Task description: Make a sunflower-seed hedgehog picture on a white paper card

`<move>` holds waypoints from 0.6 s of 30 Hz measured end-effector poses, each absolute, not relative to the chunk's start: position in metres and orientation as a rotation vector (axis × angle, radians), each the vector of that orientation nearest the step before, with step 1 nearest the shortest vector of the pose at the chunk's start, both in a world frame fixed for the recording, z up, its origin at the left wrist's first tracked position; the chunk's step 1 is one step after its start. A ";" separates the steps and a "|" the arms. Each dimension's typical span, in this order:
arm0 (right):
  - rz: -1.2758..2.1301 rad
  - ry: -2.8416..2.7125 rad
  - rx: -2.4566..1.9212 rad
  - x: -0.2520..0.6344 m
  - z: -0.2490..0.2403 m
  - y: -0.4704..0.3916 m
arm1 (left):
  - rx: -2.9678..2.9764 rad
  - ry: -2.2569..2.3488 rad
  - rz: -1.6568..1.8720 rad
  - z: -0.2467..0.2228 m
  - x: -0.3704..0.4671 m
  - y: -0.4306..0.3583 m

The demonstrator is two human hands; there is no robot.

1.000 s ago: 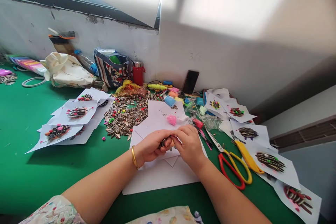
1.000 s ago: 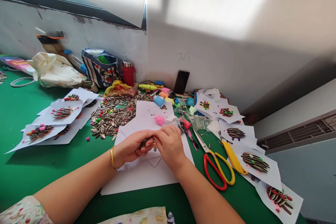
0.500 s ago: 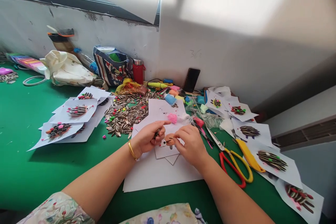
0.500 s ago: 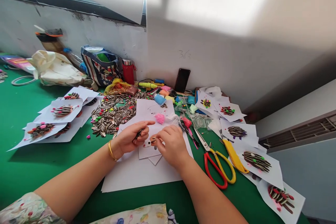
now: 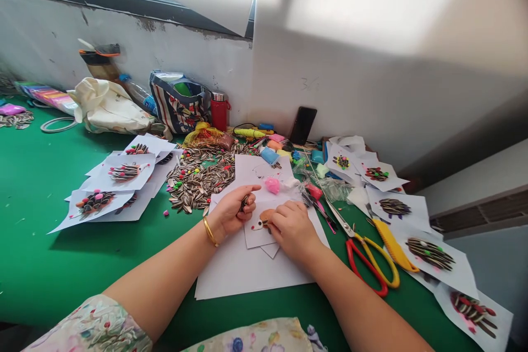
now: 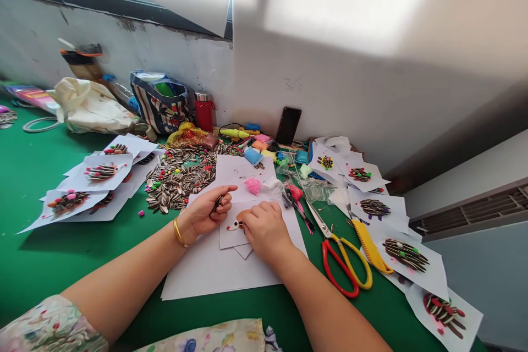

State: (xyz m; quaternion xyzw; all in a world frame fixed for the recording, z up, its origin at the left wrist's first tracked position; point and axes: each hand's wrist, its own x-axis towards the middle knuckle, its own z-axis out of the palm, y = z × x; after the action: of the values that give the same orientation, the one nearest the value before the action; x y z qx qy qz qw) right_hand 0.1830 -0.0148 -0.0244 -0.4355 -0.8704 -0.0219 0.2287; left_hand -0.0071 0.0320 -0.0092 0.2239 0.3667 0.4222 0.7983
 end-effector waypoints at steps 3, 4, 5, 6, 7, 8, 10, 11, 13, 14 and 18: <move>-0.105 -2.405 -1.187 0.182 -0.027 -0.014 | 0.481 0.791 0.908 -0.010 -0.007 0.032; -0.121 -2.413 -1.185 0.182 -0.028 -0.013 | 0.483 0.792 0.908 -0.010 -0.007 0.032; -0.139 -2.423 -1.183 0.181 -0.029 -0.013 | 0.484 0.791 0.907 -0.010 -0.007 0.032; -0.158 -2.434 -1.183 0.181 -0.029 -0.013 | 0.485 0.790 0.906 -0.011 -0.007 0.032; -0.175 -2.444 -1.184 0.181 -0.030 -0.013 | 0.484 0.789 0.905 -0.011 -0.007 0.032; -0.186 -2.452 -1.186 0.181 -0.031 -0.012 | 0.482 0.789 0.904 -0.011 -0.007 0.032; -0.192 -2.465 -1.189 0.180 -0.032 -0.012 | 0.478 0.791 0.903 -0.011 -0.006 0.032; -0.188 -2.471 -1.190 0.180 -0.033 -0.012 | 0.476 0.793 0.902 -0.010 -0.006 0.032; -0.190 -2.480 -1.195 0.180 -0.033 -0.013 | 0.473 0.796 0.900 -0.009 -0.006 0.032; -0.197 -2.481 -1.199 0.180 -0.032 -0.013 | 0.471 0.797 0.898 -0.009 -0.006 0.032; -0.209 -2.480 -1.210 0.183 -0.024 -0.014 | 0.465 0.797 0.882 -0.007 -0.007 0.032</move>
State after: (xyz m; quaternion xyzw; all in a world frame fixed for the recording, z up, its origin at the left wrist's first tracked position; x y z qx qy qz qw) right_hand 0.1826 -0.0139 -0.0237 -0.4295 -0.8806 -0.0742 0.1861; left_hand -0.0066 0.0323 -0.0074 0.2170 0.3719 0.4116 0.8032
